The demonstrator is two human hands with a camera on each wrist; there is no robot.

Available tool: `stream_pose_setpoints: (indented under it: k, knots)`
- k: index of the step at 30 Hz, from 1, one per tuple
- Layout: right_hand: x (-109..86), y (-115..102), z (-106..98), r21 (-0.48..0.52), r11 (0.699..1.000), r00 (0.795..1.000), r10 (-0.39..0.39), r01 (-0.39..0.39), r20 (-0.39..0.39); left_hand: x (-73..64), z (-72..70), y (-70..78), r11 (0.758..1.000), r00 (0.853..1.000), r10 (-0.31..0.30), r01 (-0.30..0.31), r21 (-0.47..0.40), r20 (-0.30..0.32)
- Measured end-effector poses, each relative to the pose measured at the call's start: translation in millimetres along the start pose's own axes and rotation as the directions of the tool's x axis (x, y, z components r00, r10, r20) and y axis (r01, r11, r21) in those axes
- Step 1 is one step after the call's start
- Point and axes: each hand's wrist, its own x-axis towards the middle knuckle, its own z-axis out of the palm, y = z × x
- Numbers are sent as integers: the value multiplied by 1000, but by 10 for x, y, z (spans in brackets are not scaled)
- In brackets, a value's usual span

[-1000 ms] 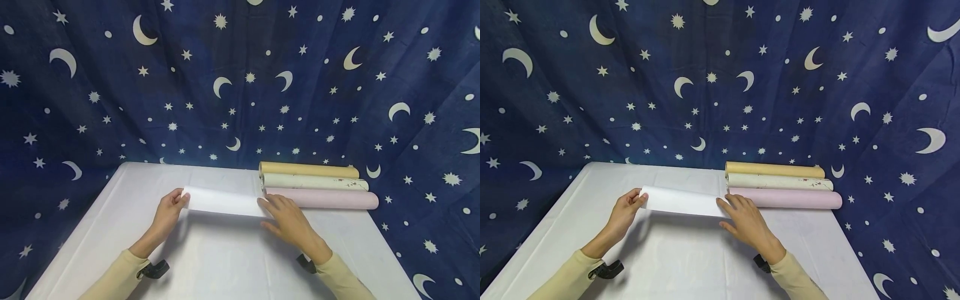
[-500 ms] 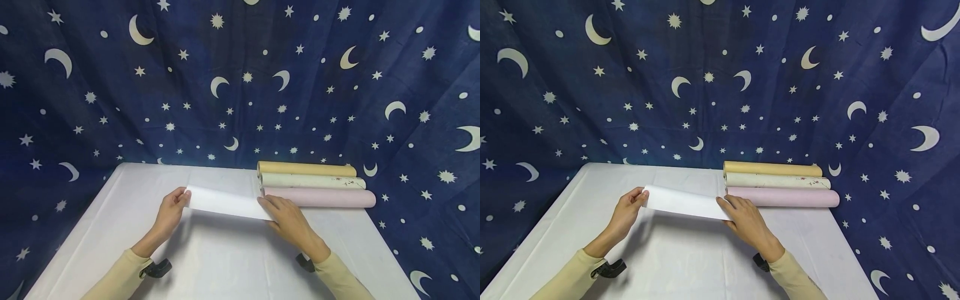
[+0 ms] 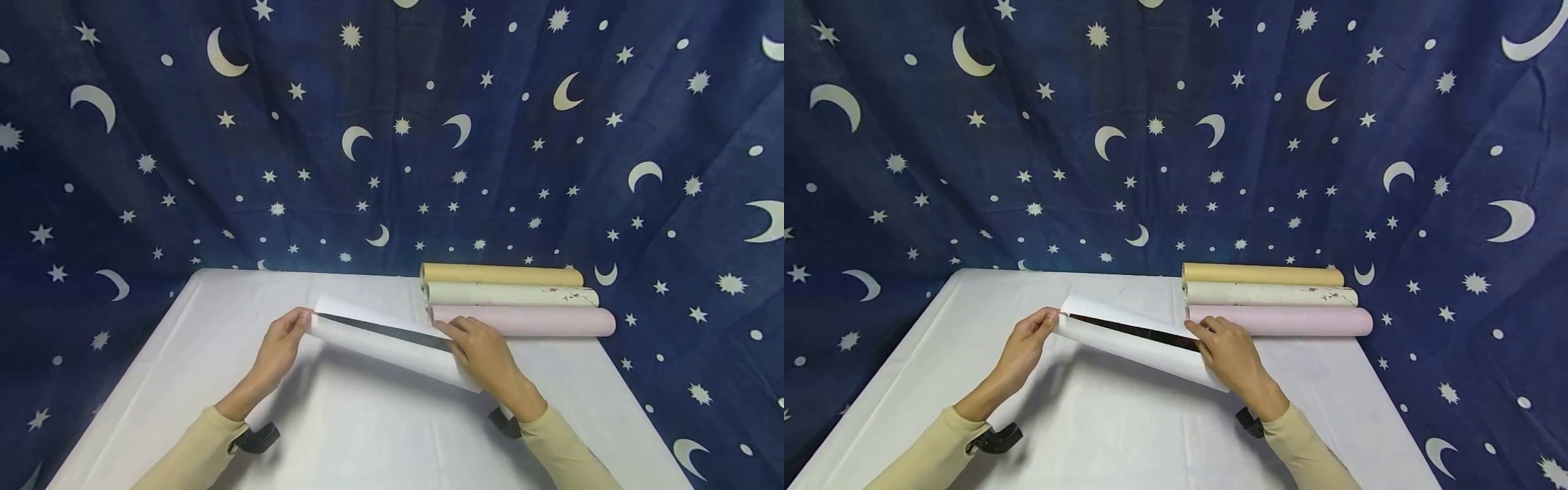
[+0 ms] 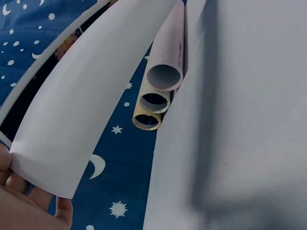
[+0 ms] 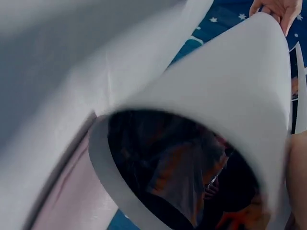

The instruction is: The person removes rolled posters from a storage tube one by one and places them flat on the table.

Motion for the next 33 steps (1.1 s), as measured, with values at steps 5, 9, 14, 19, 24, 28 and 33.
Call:
stream_pose_setpoints:
  k: [5, 9, 14, 19, 24, 28, 33]
  knots:
    - [-9, 64, 18, 185, 982, 999, 28, -31, 21, 65, -51, 39, 996, 997, 79, -78, 30, -20]
    - [-33, 56, 51, 320, 940, 992, 93, -116, 89, 75, -100, 4, 993, 993, 116, -116, 5, -27]
    - [-65, 38, 83, 422, 886, 979, 140, -191, 150, 40, -118, 9, 996, 997, 78, -79, -51, -25]
    - [-63, 42, 101, 458, 852, 965, 191, -252, 178, 84, -80, 75, 979, 1000, 22, -24, -201, -12]
    - [-42, 33, 106, 455, 839, 953, 239, -299, 185, 59, 40, 143, 952, 999, -46, 38, -303, -19]
    - [16, -4, 103, 463, 808, 931, 326, -364, 165, -4, 161, 189, 965, 997, -70, 61, -256, -28]
    - [155, -106, 115, 503, 764, 908, 404, -403, 112, -5, 324, 223, 973, 999, -44, 38, -229, -22]
